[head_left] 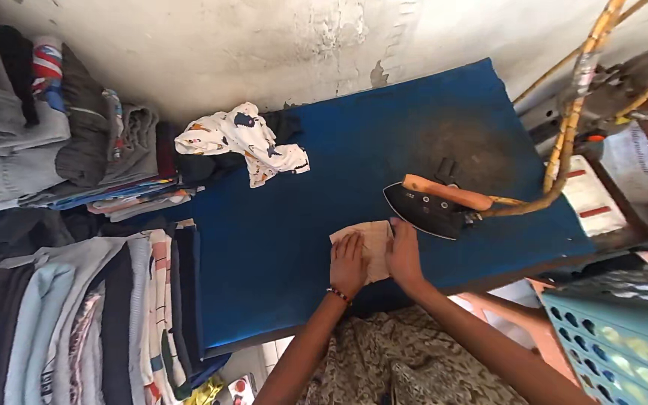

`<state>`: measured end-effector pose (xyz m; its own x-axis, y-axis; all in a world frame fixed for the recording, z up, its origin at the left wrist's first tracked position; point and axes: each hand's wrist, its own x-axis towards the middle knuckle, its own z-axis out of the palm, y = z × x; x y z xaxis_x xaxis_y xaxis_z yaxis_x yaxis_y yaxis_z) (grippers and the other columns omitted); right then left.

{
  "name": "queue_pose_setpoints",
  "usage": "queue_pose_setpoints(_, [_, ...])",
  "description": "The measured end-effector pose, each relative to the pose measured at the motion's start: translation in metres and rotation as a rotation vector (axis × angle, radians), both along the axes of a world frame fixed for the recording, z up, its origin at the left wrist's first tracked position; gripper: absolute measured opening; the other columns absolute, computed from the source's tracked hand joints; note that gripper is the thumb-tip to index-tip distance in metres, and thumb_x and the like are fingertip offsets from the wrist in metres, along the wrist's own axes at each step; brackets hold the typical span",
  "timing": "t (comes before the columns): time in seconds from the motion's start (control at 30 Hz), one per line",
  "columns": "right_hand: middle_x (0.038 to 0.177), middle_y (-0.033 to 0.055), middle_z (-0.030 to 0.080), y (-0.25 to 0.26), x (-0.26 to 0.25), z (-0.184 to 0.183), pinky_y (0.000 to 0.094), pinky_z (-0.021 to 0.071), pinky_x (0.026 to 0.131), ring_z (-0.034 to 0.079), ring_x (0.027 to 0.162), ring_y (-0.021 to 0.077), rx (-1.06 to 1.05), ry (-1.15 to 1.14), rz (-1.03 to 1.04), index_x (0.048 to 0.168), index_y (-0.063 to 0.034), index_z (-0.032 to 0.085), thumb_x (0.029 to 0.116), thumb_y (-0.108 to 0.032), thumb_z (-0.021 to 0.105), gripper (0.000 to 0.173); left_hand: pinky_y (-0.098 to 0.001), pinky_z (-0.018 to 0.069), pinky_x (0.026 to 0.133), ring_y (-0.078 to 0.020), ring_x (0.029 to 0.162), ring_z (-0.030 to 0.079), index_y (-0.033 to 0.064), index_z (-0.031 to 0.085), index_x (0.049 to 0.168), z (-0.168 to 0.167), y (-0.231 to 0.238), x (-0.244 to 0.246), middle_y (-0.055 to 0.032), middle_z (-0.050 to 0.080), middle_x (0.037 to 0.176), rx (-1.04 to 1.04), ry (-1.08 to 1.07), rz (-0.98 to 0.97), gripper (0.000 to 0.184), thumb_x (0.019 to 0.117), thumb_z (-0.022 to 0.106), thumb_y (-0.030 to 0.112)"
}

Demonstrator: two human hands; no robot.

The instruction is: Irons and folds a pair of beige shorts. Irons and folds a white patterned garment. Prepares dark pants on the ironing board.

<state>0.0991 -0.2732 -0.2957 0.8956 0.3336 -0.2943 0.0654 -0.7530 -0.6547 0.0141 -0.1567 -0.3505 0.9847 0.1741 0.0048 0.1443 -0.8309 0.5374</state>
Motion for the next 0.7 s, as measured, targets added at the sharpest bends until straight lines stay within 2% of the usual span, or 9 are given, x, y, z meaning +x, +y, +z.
queue_pose_setpoints(0.1, [0.155, 0.0228, 0.048, 0.002, -0.021, -0.036, 0.0635, 0.0336, 0.117, 0.046, 0.144, 0.0417, 0.021, -0.368, 0.337, 0.149, 0.0042, 0.049, 0.1078, -0.032, 0.043, 0.055, -0.0644, 0.0309, 0.115, -0.0399, 0.141, 0.049, -0.0017, 0.057, 0.143, -0.005, -0.009, 0.004, -0.0192, 0.054, 0.150, 0.091, 0.049, 0.032, 0.048, 0.0998, 0.052, 0.018])
queue_pose_setpoints(0.17, [0.165, 0.0158, 0.035, -0.019, -0.018, -0.066, 0.0695, 0.0162, 0.121, 0.032, 0.154, 0.0348, -0.078, -0.334, 0.484, 0.159, -0.0017, 0.036, 0.1075, -0.056, 0.028, 0.075, -0.0612, 0.0265, 0.119, -0.0352, 0.147, 0.043, 0.0029, 0.049, 0.151, -0.002, -0.009, 0.005, -0.0150, 0.048, 0.157, 0.102, 0.159, 0.004, 0.052, 0.1031, 0.049, 0.023])
queue_pose_setpoints(0.27, [0.166, 0.0181, 0.034, -0.043, 0.009, -0.045, 0.0738, 0.0123, 0.120, 0.027, 0.156, 0.0361, -0.169, -0.337, 0.520, 0.159, 0.0009, 0.034, 0.1063, -0.052, 0.037, 0.075, -0.0601, 0.0238, 0.121, -0.0371, 0.148, 0.039, 0.0001, 0.047, 0.151, 0.005, 0.003, 0.000, -0.0177, 0.045, 0.158, -0.034, 0.155, -0.002, 0.053, 0.1058, 0.050, 0.027])
queue_pose_setpoints(0.33, [0.158, 0.0271, 0.041, -0.061, 0.051, 0.002, 0.0789, 0.0218, 0.112, 0.037, 0.148, 0.0473, -0.213, -0.468, 0.435, 0.155, 0.0037, 0.041, 0.0977, -0.032, 0.067, 0.072, -0.0653, 0.0248, 0.120, -0.0453, 0.144, 0.043, -0.0086, 0.051, 0.145, 0.010, 0.014, -0.021, -0.0261, 0.048, 0.153, -0.123, -0.011, 0.101, 0.050, 0.1020, 0.052, 0.017])
queue_pose_setpoints(0.4, [0.137, 0.0365, 0.055, -0.083, 0.111, 0.039, 0.0809, 0.0363, 0.095, 0.052, 0.125, 0.0608, -0.303, -0.550, 0.351, 0.148, 0.0056, 0.046, 0.0846, -0.025, 0.084, 0.080, -0.0670, 0.0306, 0.116, -0.0474, 0.139, 0.048, -0.0102, 0.054, 0.141, 0.013, 0.025, -0.055, -0.0278, 0.052, 0.149, -0.129, -0.145, 0.244, 0.049, 0.1004, 0.048, 0.016])
queue_pose_setpoints(0.5, [0.104, 0.0366, 0.065, -0.093, 0.169, 0.042, 0.0737, 0.0487, 0.081, 0.064, 0.098, 0.0599, -0.496, -0.274, 0.237, 0.149, -0.0003, 0.039, 0.0835, -0.029, 0.087, 0.087, -0.0619, 0.0378, 0.112, -0.0474, 0.133, 0.054, -0.0114, 0.059, 0.134, 0.013, 0.041, -0.113, -0.0274, 0.058, 0.141, -0.204, -0.204, 0.447, 0.044, 0.1010, 0.046, 0.014])
queue_pose_setpoints(0.57, [0.104, 0.0390, 0.064, -0.079, 0.181, 0.039, 0.0743, 0.0492, 0.081, 0.064, 0.097, 0.0602, -0.468, -0.108, 0.086, 0.150, -0.0003, 0.038, 0.0849, -0.030, 0.086, 0.086, -0.0585, 0.0419, 0.110, -0.0459, 0.128, 0.058, -0.0121, 0.063, 0.128, 0.014, 0.051, -0.142, -0.0275, 0.063, 0.134, -0.270, -0.214, 0.541, 0.039, 0.1015, 0.047, 0.011])
queue_pose_setpoints(0.63, [0.103, 0.0316, 0.067, -0.063, 0.184, 0.044, 0.0625, 0.0558, 0.083, 0.069, 0.091, 0.0448, -0.346, 0.072, -0.056, 0.138, 0.0086, 0.047, 0.0855, -0.034, 0.086, 0.078, -0.0570, 0.0443, 0.109, -0.0454, 0.123, 0.061, -0.0126, 0.067, 0.121, 0.017, 0.059, -0.167, -0.0280, 0.067, 0.127, -0.306, -0.256, 0.594, 0.034, 0.1011, 0.047, 0.008])
queue_pose_setpoints(0.7, [0.088, 0.0177, 0.069, -0.046, 0.174, 0.059, 0.0432, 0.0607, 0.073, 0.070, 0.073, 0.0244, -0.257, 0.232, -0.076, 0.120, 0.0114, 0.057, 0.0899, -0.040, 0.080, 0.064, -0.0588, 0.0439, 0.107, -0.0469, 0.120, 0.063, -0.0116, 0.070, 0.112, 0.021, 0.069, -0.183, -0.0274, 0.069, 0.121, -0.286, -0.326, 0.606, 0.031, 0.0986, 0.049, 0.006])
